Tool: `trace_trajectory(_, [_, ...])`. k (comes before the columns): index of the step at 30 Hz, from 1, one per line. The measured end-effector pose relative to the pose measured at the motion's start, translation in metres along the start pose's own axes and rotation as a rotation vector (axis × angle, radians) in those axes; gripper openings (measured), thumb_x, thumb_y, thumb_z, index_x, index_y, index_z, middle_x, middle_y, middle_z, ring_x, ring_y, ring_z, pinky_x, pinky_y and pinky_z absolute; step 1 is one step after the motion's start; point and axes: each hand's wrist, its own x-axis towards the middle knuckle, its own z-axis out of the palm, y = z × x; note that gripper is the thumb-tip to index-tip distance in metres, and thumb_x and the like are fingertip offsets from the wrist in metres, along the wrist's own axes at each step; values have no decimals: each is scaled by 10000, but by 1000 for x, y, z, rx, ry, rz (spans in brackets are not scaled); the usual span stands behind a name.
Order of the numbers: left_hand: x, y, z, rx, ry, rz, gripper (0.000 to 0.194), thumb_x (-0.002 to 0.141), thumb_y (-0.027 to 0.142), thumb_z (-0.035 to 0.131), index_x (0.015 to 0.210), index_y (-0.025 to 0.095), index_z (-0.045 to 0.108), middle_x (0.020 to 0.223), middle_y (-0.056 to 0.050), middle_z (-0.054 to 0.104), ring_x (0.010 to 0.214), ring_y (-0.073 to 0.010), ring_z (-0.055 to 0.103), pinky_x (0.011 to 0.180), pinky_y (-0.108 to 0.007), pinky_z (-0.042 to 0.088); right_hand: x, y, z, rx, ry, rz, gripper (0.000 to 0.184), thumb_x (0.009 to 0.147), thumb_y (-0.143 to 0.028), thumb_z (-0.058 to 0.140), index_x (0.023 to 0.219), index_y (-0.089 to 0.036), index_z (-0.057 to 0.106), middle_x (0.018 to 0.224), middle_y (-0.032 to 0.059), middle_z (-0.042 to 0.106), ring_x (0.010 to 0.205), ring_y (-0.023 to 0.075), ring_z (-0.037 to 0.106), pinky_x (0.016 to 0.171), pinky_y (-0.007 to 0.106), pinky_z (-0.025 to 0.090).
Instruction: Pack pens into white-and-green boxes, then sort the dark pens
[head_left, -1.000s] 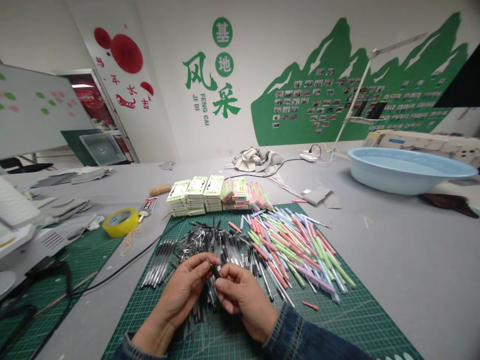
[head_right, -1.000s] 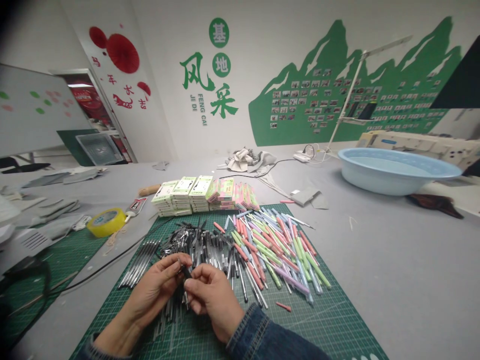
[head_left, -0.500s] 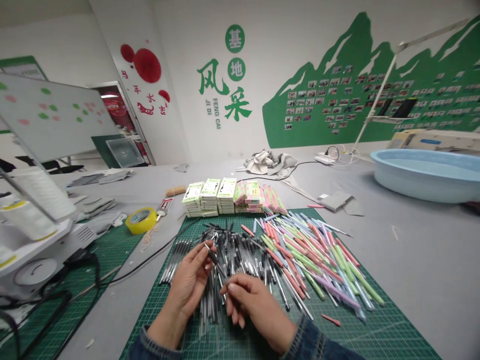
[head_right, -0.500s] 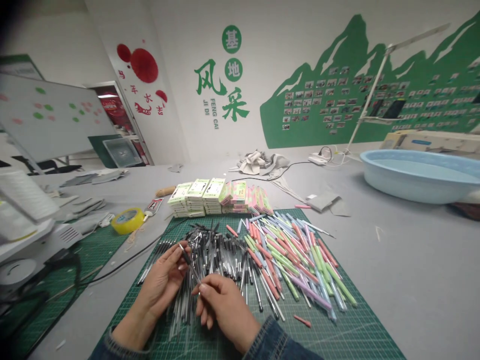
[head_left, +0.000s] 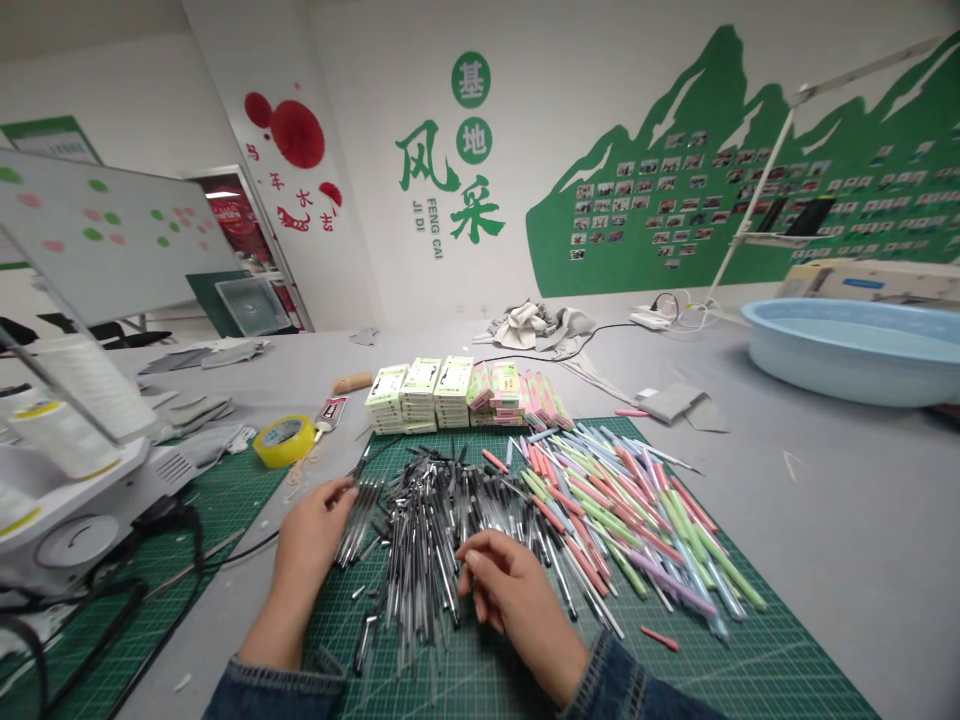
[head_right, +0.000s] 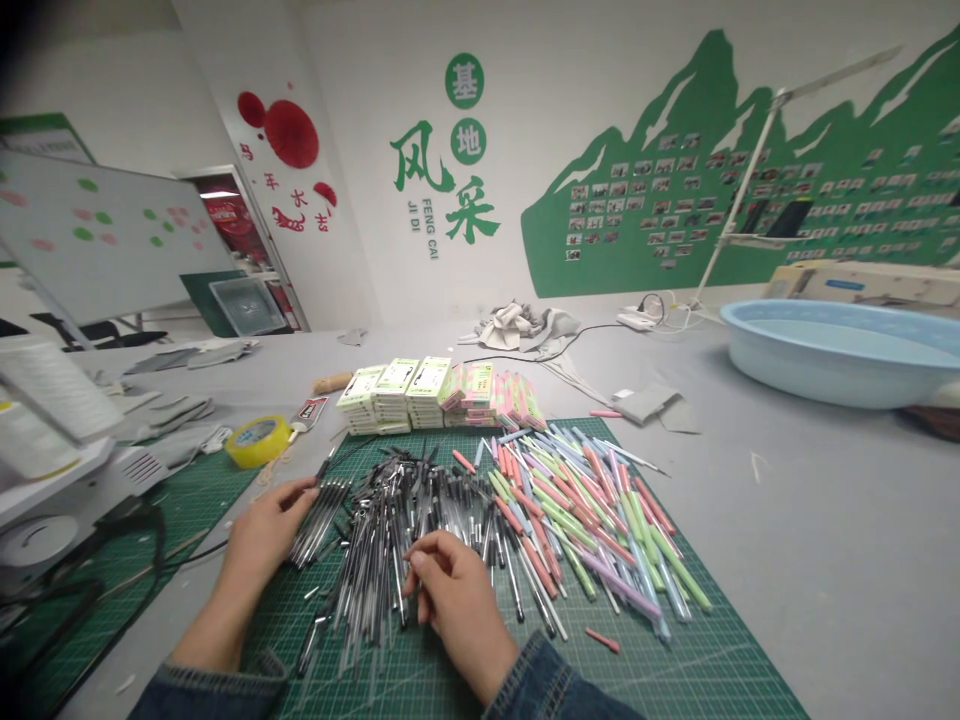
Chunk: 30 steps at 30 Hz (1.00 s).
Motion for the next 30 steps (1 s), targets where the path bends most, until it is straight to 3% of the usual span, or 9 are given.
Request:
trace_trajectory(2, [6,-14,-1,208,-14,15,389,833,373,479,1064,152,701,1031,-134,710,934,-288,629,824,-346,434,0,0,-1,-6,21,-10,270,779,-415,592,836,-152,574,632,-5,612,403,56,443,357,165,221])
trace_trajectory(4, [6,-21,2,260,-39,21,404,830,363,474,1073,131,698,992,-154,709,915,-305,632,810,-363,433,1,1,-2,-12,32,-27,233,785,-377,579,833,-150,585,621,-7,607,409,58,442,369,170,230])
trace_trajectory(10, [7,-22,10,303,-81,39,399,821,358,473,1069,159,714,913,-136,709,875,-289,640,776,-339,434,1,2,-4,-31,48,-52,185,803,-322,547,838,-146,590,625,-12,599,419,57,436,380,171,234])
trace_trajectory(17, [9,-26,8,299,-76,9,410,831,351,456,1102,152,691,983,-145,705,939,-292,623,802,-341,426,1,2,-6,-9,56,-65,195,795,-341,583,846,-154,602,633,-9,605,434,64,445,397,178,245])
trace_trajectory(24, [2,-16,-5,245,-80,26,322,802,325,492,986,166,702,978,-120,707,912,-270,619,778,-322,405,2,6,-8,-15,56,-71,193,814,-342,576,868,-159,607,646,-10,601,454,66,447,398,174,249])
trace_trajectory(26, [-5,-11,-11,214,-133,56,231,764,322,542,858,198,712,872,-66,726,827,-239,635,705,-287,402,3,7,-8,-11,62,-60,190,808,-338,575,866,-160,604,637,-13,597,448,66,446,394,173,243])
trace_trajectory(30, [-23,-1,-16,28,-357,91,117,660,323,644,656,219,698,608,8,691,592,-193,607,559,-252,344,4,6,-9,-23,69,-45,186,801,-331,569,866,-160,604,637,-13,596,445,69,452,389,174,243])
